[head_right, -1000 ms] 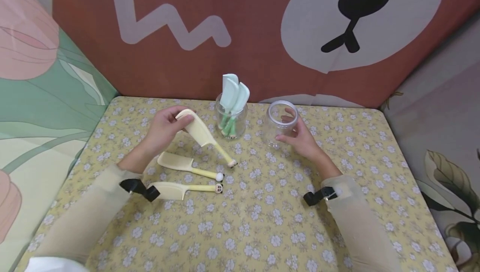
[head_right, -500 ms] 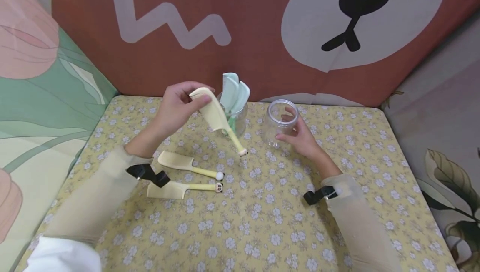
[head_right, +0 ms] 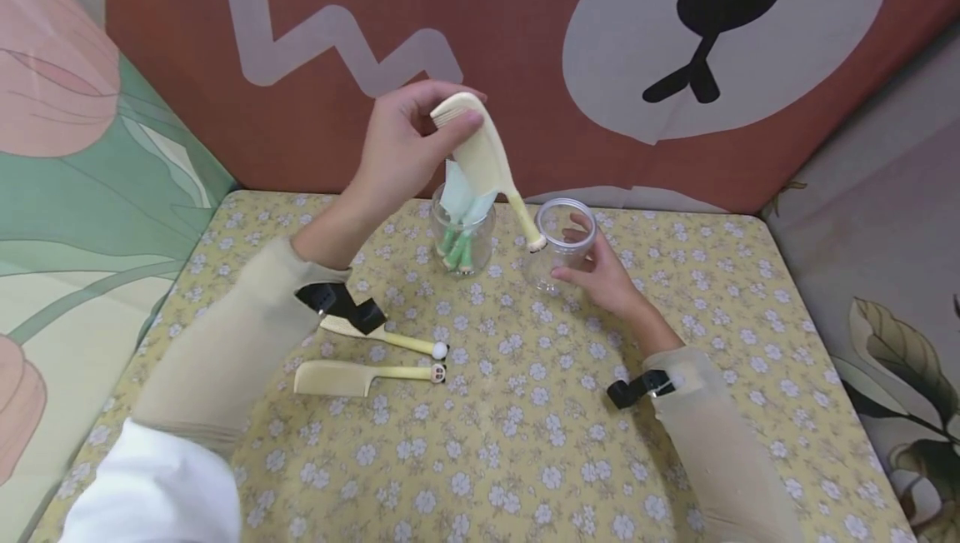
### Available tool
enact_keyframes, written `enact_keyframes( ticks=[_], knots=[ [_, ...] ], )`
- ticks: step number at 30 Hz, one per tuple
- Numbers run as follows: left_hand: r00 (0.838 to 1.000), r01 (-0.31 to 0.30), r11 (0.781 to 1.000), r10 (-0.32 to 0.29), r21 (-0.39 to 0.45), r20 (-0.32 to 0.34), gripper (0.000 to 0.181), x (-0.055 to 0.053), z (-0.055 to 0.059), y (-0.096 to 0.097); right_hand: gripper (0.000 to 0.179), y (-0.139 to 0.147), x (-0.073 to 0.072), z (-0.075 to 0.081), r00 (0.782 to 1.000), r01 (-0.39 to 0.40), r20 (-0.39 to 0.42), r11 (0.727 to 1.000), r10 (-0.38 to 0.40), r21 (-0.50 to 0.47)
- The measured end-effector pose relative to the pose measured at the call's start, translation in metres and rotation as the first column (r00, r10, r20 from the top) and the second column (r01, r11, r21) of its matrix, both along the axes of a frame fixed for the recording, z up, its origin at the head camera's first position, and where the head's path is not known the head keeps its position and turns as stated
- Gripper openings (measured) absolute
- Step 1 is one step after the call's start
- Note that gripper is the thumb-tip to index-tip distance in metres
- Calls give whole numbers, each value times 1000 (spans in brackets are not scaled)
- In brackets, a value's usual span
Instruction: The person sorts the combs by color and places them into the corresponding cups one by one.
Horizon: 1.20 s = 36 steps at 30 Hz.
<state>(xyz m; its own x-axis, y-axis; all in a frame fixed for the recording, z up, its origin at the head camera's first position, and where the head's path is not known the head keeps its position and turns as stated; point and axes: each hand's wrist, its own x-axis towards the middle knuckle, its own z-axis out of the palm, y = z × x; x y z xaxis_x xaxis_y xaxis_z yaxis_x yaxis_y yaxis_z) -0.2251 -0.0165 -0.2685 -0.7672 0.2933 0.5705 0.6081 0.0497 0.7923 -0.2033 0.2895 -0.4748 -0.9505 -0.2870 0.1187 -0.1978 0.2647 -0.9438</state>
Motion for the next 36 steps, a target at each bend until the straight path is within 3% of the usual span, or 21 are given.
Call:
enact_keyframes(
  ticks=[7, 13, 18, 25, 36],
  knots=[
    [999, -27, 1000, 27, -4, 36, 20, -8, 8, 33, 92, 1, 0, 1, 1000, -1, 8, 1000, 1, 21],
    [995, -78, 990, 84, -115, 55, 22, -16, 8, 57, 94, 2, 0, 1, 1000, -11, 8, 1000, 11, -3],
    [989, -71, 978, 94, -194, 111, 29, -21, -3, 77, 94, 2, 1, 2, 1000, 1, 29, 1000, -1, 5],
    [978, -76, 970, 118, -233, 172, 32, -25, -19, 101, 94, 1, 1, 4, 999, -1, 40, 1000, 1, 8],
    [927, -144, 955, 222, -259, 304, 31, -30, -47, 124, 94, 2, 0, 3, 1000, -10, 29, 1000, 11, -29]
  ],
)
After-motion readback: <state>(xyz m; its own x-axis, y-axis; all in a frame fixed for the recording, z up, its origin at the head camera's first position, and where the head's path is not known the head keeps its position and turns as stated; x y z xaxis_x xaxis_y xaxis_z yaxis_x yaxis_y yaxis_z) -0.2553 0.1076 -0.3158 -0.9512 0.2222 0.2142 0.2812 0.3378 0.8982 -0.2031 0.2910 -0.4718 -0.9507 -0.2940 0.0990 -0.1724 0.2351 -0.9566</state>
